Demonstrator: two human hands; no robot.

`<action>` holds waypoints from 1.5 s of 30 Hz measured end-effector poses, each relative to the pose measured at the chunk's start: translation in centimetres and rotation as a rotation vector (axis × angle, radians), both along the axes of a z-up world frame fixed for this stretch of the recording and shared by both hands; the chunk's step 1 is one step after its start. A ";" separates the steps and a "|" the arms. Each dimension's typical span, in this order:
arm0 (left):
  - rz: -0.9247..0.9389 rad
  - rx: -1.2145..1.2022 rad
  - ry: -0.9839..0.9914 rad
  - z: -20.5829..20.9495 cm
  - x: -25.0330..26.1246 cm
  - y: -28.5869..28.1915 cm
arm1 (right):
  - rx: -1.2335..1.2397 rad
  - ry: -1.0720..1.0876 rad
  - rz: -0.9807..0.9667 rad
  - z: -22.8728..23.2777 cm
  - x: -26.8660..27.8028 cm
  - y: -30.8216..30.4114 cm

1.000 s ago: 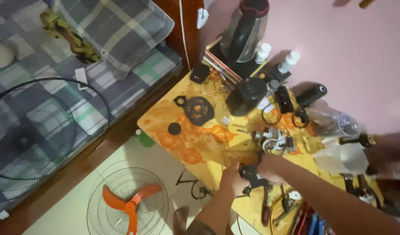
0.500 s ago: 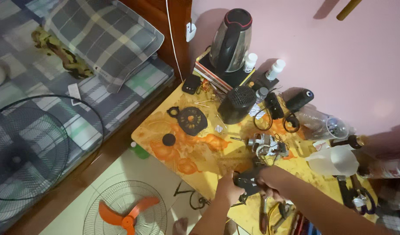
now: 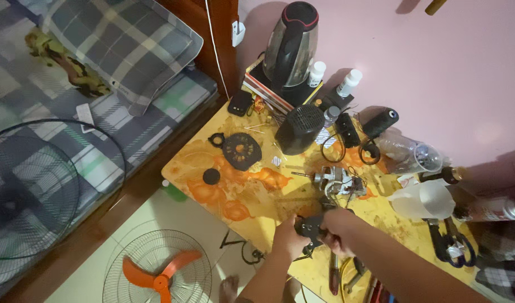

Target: The person uses a screwdriver to manipulate a small black electronic device with an orange circular component on a cluttered table. They repeatedly tighten and loosen screws, reposition the device, and handle a small white plastic piece.

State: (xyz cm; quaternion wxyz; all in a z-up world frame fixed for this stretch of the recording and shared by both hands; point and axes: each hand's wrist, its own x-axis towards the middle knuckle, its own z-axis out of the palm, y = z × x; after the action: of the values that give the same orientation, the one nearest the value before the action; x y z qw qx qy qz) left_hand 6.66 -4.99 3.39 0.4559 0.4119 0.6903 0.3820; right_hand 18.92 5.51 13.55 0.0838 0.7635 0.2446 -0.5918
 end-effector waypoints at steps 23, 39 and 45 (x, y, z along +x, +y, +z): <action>0.010 -0.041 -0.046 0.3 0.3 -0.1 | 0.123 -0.244 0.909 6.5 -5.5 -0.2; -0.023 -0.053 -0.042 0.4 0.1 -0.3 | 0.002 -0.026 0.149 4.5 -2.8 1.2; -0.050 -0.095 -0.033 1.0 0.0 0.0 | 0.156 -0.097 0.741 1.6 -1.2 0.6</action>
State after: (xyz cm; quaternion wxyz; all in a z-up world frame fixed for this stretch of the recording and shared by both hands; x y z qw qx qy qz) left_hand 6.64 -5.03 4.43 0.4957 0.4005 0.6896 0.3440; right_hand 17.72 6.07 15.16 0.2452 0.6547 0.5440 -0.4640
